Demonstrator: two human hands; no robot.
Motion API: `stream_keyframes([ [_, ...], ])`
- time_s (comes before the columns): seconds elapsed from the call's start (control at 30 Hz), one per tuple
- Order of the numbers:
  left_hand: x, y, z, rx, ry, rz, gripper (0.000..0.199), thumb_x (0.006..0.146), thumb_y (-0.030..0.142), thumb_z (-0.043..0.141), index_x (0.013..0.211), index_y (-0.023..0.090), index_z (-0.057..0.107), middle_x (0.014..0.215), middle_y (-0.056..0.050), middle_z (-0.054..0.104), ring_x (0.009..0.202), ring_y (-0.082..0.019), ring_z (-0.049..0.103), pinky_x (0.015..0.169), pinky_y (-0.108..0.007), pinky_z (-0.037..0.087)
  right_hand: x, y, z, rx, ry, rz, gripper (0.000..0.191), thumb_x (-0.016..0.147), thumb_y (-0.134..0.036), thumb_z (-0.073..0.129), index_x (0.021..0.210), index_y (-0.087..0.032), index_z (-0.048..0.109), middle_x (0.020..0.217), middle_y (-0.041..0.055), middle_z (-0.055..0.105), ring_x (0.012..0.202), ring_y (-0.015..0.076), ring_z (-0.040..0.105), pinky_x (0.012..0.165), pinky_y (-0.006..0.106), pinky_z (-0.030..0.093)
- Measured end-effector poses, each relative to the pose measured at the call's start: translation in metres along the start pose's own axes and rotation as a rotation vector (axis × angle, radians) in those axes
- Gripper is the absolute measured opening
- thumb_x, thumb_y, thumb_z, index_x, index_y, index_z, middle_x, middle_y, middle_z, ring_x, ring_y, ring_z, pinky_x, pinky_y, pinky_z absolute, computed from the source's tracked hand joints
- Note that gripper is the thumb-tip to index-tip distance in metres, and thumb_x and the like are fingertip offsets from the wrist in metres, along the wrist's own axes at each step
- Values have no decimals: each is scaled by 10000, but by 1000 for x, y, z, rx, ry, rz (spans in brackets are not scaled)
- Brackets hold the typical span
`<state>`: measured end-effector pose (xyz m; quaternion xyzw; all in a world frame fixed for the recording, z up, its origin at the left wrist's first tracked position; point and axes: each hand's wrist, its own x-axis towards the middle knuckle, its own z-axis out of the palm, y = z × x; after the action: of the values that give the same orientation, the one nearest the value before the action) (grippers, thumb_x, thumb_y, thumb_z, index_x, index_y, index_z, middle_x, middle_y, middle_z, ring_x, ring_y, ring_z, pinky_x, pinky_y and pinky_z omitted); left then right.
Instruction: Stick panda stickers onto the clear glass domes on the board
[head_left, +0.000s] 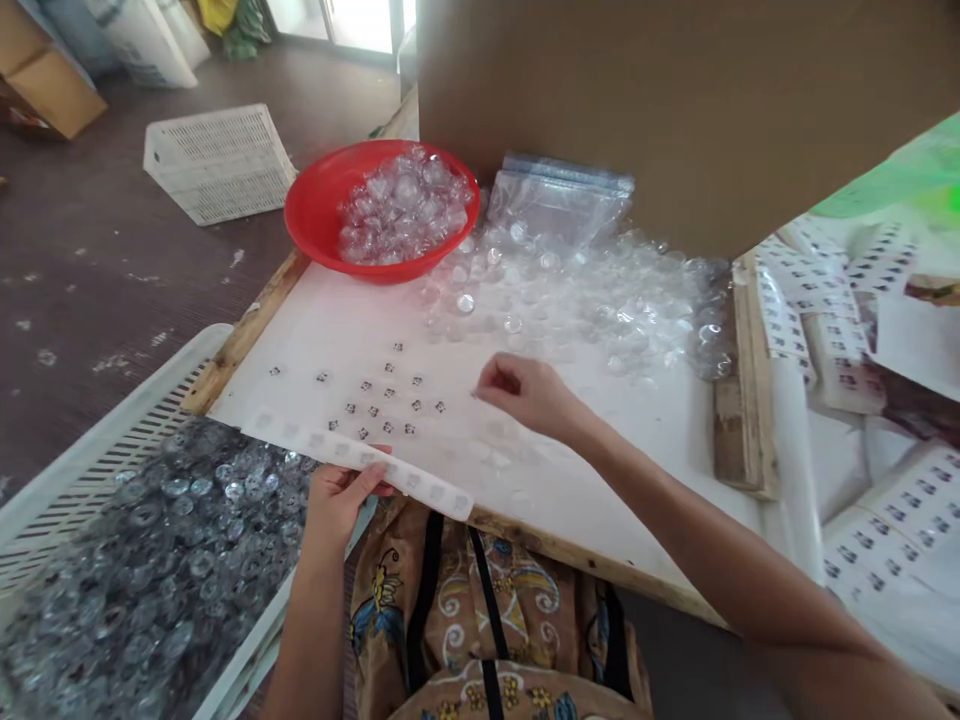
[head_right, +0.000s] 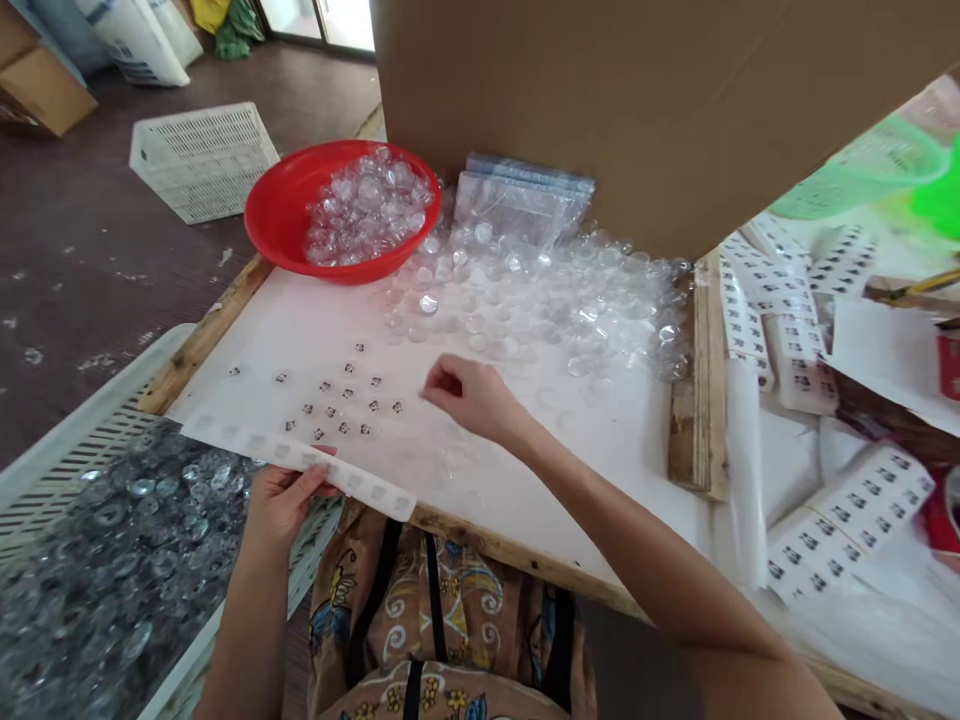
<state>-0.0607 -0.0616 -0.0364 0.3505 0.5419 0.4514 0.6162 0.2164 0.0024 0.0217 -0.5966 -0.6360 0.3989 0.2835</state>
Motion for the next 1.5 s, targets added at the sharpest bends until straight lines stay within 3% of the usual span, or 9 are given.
stream_keyframes([
  [0.07,0,1,-2,-18,-23,-11,319,588,364,854,807,141,791,740,-80,737,594,-192,665,498,-272,570,-21,16,6,-18,-125,53,91,792,-241,632,727,-186,602,613,-40,550,573,95,458,553,236,342],
  [0.17,0,3,-4,-11,-36,-25,312,584,360,857,803,147,793,718,-76,733,583,-188,662,500,-275,573,-36,21,25,-33,-188,84,62,800,-216,622,743,-191,623,640,-38,588,591,97,481,574,231,350],
  [0.3,0,4,-2,7,-34,-20,324,591,375,855,816,150,794,751,-83,741,593,-192,669,506,-277,577,-30,11,42,-89,-203,60,48,802,-190,648,756,-200,640,679,-39,628,608,93,507,599,224,360],
  [0.7,0,4,-1,10,-61,-11,328,632,380,842,854,143,790,728,-70,731,595,-192,678,523,-279,592,-27,8,57,-310,-257,19,43,823,-179,657,791,-205,645,741,-11,654,669,128,552,617,238,354],
  [0.87,1,4,0,17,-47,-22,356,617,397,846,857,141,789,738,-71,733,604,-208,683,532,-304,599,-28,3,65,-486,-207,-34,68,875,-156,594,863,-196,647,901,49,641,770,160,581,654,256,364],
  [1.0,0,4,0,22,-37,-30,373,609,410,847,857,137,787,751,-78,735,613,-210,686,542,-307,599,-22,3,68,-487,-168,-22,41,882,-161,601,883,-194,624,964,62,642,801,170,602,674,262,383],
  [1.2,-1,2,-1,7,-54,-27,355,634,398,832,872,138,787,761,-81,739,641,-218,693,554,-303,597,-21,6,62,-402,-80,5,202,885,-142,590,1074,-200,550,979,62,661,831,191,623,715,295,427],
  [1.33,-1,1,-3,16,-69,-27,347,638,393,829,872,140,789,777,-84,743,653,-220,694,557,-303,597,-20,6,58,-478,-124,-23,567,714,-228,806,1204,-188,523,1138,131,557,987,281,608,793,374,487],
  [1.5,-2,2,-4,2,-84,-32,327,631,394,831,850,153,793,696,-60,724,596,-204,671,524,-295,584,20,-18,90,-435,-274,-23,630,663,-158,836,1219,-157,537,1178,137,480,955,250,616,842,378,508],
])
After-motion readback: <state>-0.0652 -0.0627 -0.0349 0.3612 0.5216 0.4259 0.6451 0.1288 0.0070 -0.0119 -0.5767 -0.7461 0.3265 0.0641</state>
